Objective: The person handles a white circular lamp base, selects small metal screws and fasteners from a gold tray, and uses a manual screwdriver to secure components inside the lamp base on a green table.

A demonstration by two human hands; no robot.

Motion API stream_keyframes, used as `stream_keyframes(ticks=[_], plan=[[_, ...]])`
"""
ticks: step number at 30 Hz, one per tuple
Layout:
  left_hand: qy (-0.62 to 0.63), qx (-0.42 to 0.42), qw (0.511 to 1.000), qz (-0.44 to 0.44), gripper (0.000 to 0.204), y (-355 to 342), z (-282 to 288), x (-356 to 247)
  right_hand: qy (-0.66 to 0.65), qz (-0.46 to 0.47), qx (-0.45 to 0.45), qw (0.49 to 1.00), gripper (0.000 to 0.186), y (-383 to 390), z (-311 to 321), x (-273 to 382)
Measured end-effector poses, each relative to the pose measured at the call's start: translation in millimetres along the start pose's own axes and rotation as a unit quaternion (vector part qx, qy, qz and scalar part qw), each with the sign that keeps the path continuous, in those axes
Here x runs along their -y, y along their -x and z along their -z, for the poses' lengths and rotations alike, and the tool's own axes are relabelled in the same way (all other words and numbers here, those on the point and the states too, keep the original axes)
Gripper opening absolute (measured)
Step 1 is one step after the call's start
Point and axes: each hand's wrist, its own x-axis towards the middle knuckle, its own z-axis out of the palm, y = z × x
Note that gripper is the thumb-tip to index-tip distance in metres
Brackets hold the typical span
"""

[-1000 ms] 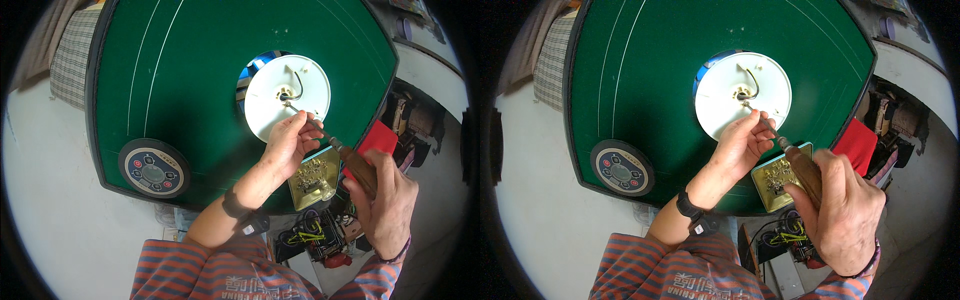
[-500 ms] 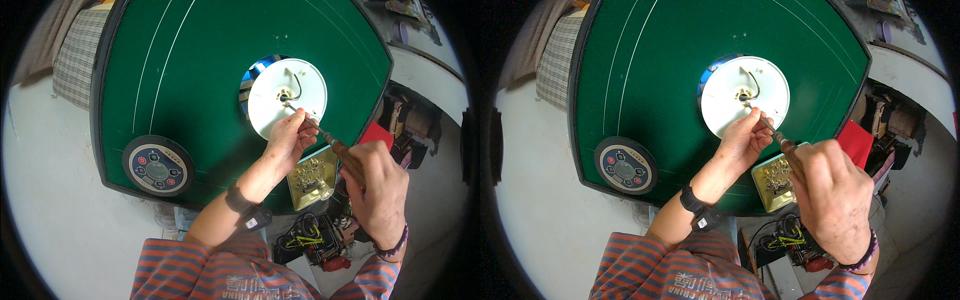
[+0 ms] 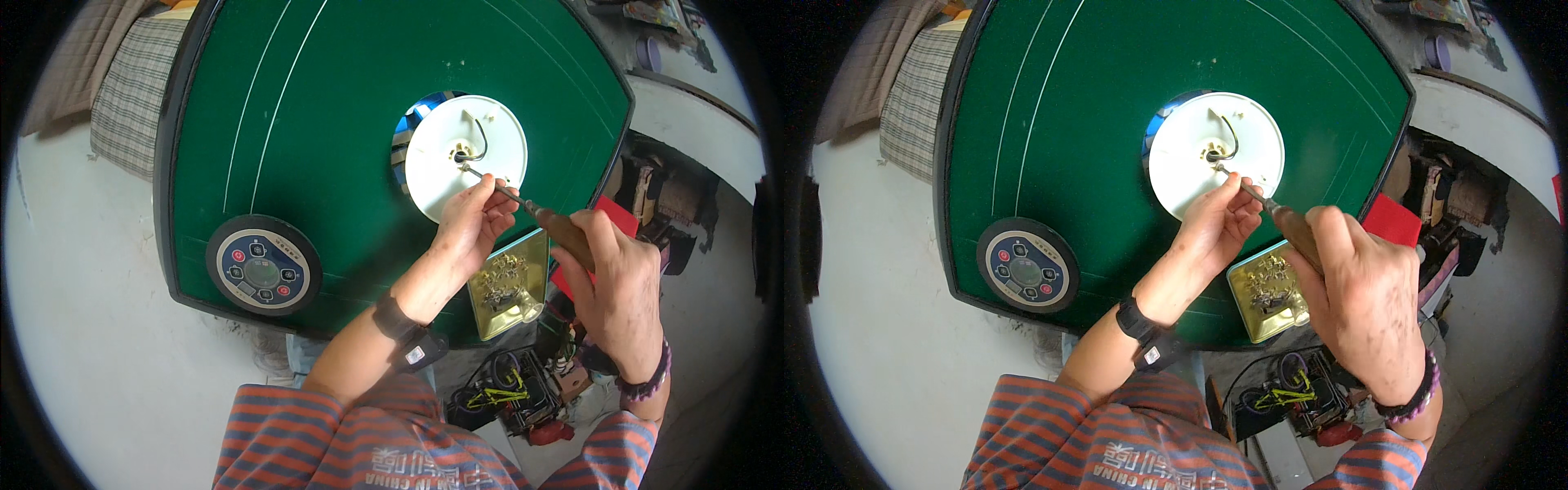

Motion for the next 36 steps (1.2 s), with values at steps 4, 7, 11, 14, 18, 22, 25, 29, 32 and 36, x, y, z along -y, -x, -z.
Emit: stream_keyframes(ticks=[4,7,11,14,18,22,25,29,32,36], plan=[[-0.002,-0.013,1.0,-0.003,0.025,-1,-2,2,0.028,-0.047,0.014,0.998,0.026,1,0,0],[-0.001,-0.042,0.999,-0.009,0.025,-2,-7,5,0.012,-0.021,-0.025,0.999,0.024,1,3,-1],[-0.017,-0.022,1.0,-0.013,0.026,-2,1,5,0.097,0.055,0.04,0.993,0.023,2,-1,0],[-0.022,-0.036,0.999,-0.02,0.027,0,-4,6,0.018,-0.008,0.066,0.998,0.019,0,0,-2],[-0.072,-0.047,0.996,-0.018,0.029,15,-10,8,-0.045,-0.14,0.066,0.987,0.024,-2,-3,-14],[-0.183,-0.035,0.983,-0.001,0.026,36,-7,7,-0.078,-0.066,0.03,0.994,0.025,5,-6,-14],[-0.228,-0.039,0.973,-0.002,0.024,56,1,7,0.026,0.007,0.015,1.0,0.019,7,-11,-8],[-0.284,-0.039,0.958,-0.001,0.021,78,16,4,0.123,0.075,0.036,0.989,0.02,2,-7,-7],[-0.31,-0.045,0.95,-0.005,0.02,88,22,3,0.123,0.065,0.062,0.988,0.009,-1,-6,-5],[-0.315,-0.049,0.948,-0.007,0.019,95,26,6,-0.009,-0.114,0.086,0.99,0.031,1,-11,-17]])
